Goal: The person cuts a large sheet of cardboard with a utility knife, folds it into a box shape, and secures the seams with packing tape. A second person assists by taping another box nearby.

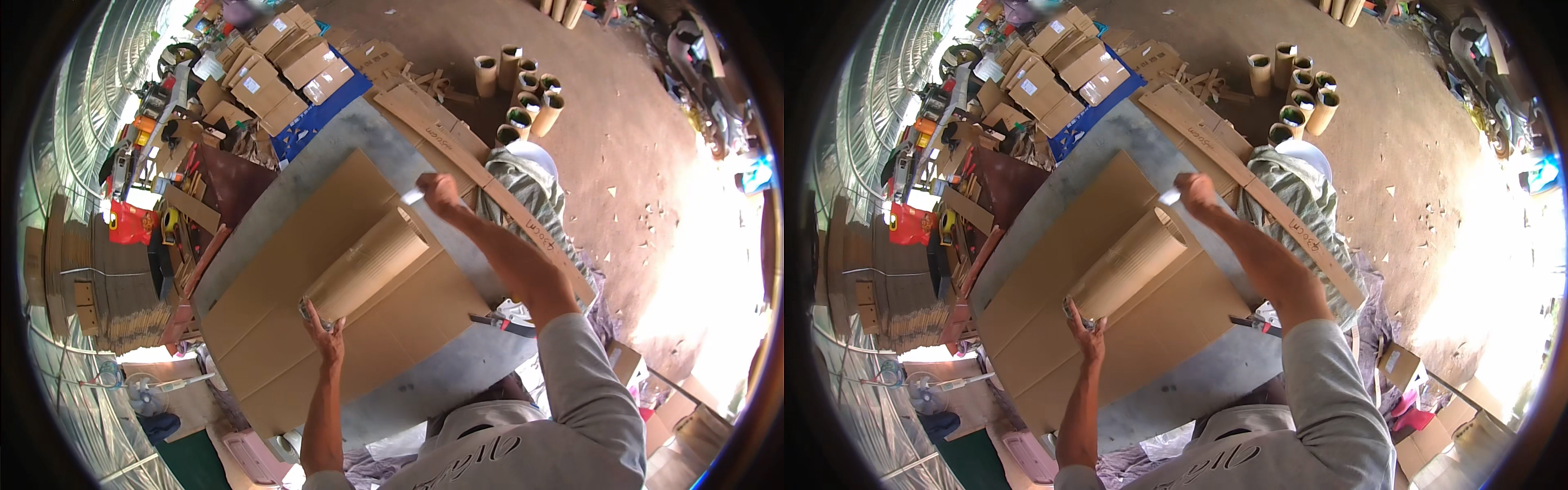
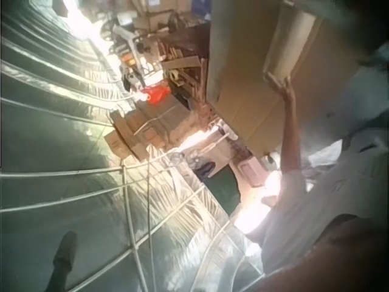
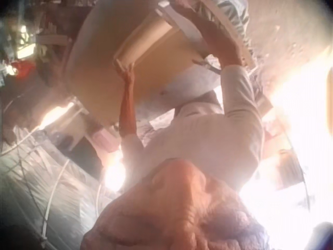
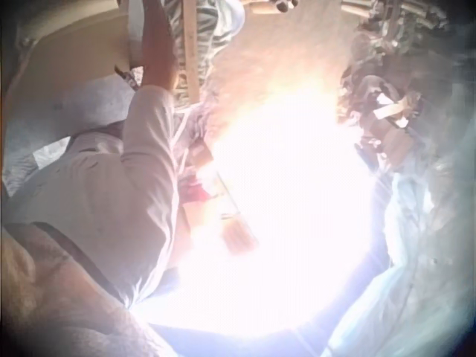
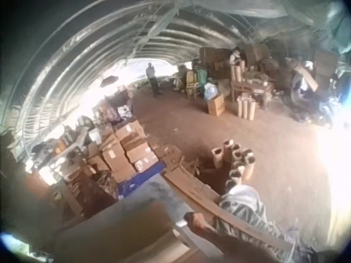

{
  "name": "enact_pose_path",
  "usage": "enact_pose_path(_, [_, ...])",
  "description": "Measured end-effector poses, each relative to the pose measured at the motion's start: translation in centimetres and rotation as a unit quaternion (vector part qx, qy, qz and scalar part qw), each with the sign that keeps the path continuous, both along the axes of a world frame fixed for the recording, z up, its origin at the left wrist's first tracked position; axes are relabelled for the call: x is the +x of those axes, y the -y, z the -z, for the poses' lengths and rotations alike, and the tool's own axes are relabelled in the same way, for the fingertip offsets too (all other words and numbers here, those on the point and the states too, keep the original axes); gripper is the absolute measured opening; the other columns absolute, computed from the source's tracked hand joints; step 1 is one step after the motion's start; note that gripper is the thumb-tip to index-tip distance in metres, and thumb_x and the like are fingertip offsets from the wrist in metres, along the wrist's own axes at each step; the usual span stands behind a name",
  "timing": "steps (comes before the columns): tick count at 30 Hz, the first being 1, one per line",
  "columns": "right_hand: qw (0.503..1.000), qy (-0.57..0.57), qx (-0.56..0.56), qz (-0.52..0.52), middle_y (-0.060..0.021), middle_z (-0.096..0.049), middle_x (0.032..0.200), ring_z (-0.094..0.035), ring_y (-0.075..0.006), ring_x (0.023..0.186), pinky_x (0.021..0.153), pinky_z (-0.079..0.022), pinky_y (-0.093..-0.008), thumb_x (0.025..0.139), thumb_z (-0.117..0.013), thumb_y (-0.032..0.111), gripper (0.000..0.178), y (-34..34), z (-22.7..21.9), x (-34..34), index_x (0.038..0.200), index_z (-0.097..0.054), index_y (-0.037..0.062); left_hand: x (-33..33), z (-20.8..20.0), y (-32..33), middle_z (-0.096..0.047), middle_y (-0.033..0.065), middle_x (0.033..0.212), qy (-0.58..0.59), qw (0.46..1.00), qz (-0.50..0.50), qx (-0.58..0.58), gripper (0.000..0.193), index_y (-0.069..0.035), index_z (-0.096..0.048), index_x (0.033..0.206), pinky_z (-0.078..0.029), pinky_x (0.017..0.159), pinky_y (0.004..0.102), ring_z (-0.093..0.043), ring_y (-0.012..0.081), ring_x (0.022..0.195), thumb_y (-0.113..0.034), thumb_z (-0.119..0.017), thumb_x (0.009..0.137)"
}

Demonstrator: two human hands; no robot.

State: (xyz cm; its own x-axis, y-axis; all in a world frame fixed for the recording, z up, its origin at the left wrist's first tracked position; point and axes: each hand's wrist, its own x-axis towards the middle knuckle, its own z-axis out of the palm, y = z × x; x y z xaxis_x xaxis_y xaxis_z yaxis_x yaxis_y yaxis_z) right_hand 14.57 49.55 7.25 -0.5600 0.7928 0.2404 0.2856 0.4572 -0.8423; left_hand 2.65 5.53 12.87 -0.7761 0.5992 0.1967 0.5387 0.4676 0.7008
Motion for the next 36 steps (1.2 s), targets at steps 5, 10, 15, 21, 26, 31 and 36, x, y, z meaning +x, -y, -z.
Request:
enact_pose_path(5, [0.977,0.119,-0.163,0.069,-0.013,-0.067,0.065,-0.068,-0.0221,0.063,0.06,-0.054,-0.0361,0.08,-0.066,0.012,0.012,-3.6,-1.6,10.2,0.081,-0.072,0.0022,0.8,-0.2,0.6,-0.037,0.0245,0.137,-0.009,0.998,-0.04,-0.039,0.102,-0.02,-0.025,0.159,-0.042,0.103,0.0539,-0.042,0.0452,0.128,-0.024,-0.084,0.076])
enact_pose_path(10, [0.968,0.164,-0.187,-0.012,-0.0113,-0.07,0.069,-0.07,-0.0244,0.064,0.062,-0.054,-0.0384,0.079,-0.07,0.022,0.018,0.6,-0.3,15.0,0.087,-0.075,0.0066,1.3,-0.5,-1.2,-0.035,0.0292,0.14,-0.033,0.997,-0.041,-0.062,0.098,-0.016,-0.025,0.158,-0.04,0.104,0.0542,-0.04,0.0473,0.13,-0.024,-0.082,0.079])
enact_pose_path(15, [0.948,0.175,-0.262,-0.04,-0.0087,-0.07,0.068,-0.07,-0.0207,0.063,0.061,-0.054,-0.0374,0.079,-0.07,0.02,0.019,-0.2,-1.0,15.2,0.092,-0.076,0.0071,1.5,-1.5,-2.5,-0.034,0.0304,0.141,-0.006,0.997,-0.043,-0.062,0.098,-0.017,-0.025,0.158,-0.038,0.105,0.0555,-0.039,0.0481,0.131,-0.026,-0.082,0.078])
enact_pose_path(21, [0.987,0.126,0.0,0.1,-0.0138,-0.073,0.086,-0.072,-0.028,0.079,0.067,-0.056,-0.0374,0.078,-0.071,0.015,0.025,1.3,-1.5,15.7,0.102,-0.073,0.0063,-0.3,-2.5,-2.7,-0.039,0.0317,0.143,-0.157,0.973,-0.005,-0.17,0.1,-0.004,-0.034,0.152,-0.038,0.107,0.0554,-0.039,0.0481,0.132,-0.019,-0.088,0.069])
enact_pose_path(26, [0.996,0.038,0.007,0.085,-0.0171,-0.065,0.08,-0.067,-0.0356,0.073,0.063,-0.052,-0.0428,0.082,-0.063,0.004,0.008,7.0,-9.7,21.5,0.089,-0.067,0.0045,-1.6,-4.1,-1.8,-0.044,0.03,0.142,-0.142,0.957,0.046,-0.25,0.097,0.003,-0.041,0.145,-0.038,0.107,0.053,-0.041,0.0464,0.131,-0.018,-0.091,0.064])
enact_pose_path(31, [0.98,0.198,-0.002,-0.025,-0.0115,-0.064,0.079,-0.064,-0.033,0.073,0.063,-0.051,-0.0441,0.08,-0.063,0.002,0.005,20.7,-11.1,31.5,0.084,-0.065,0.0043,-0.5,-6.5,-3.3,-0.052,0.0247,0.132,-0.163,0.955,0.092,-0.231,0.098,0.002,-0.044,0.143,-0.043,0.098,0.0506,-0.049,0.0427,0.117,-0.013,-0.092,0.059])
enact_pose_path(36, [0.976,0.189,0.103,0.026,-0.0135,-0.064,0.107,-0.063,-0.0329,0.096,0.082,-0.05,-0.0453,0.073,-0.061,-0.001,0.029,26.4,-11.1,32.8,0.101,-0.066,0.0032,-1.2,-7.2,-2.6,-0.052,0.0221,0.123,-0.194,0.945,0.129,-0.232,0.093,0.001,-0.045,0.143,-0.044,0.095,0.0497,-0.051,0.0418,0.112,-0.016,-0.09,0.063])
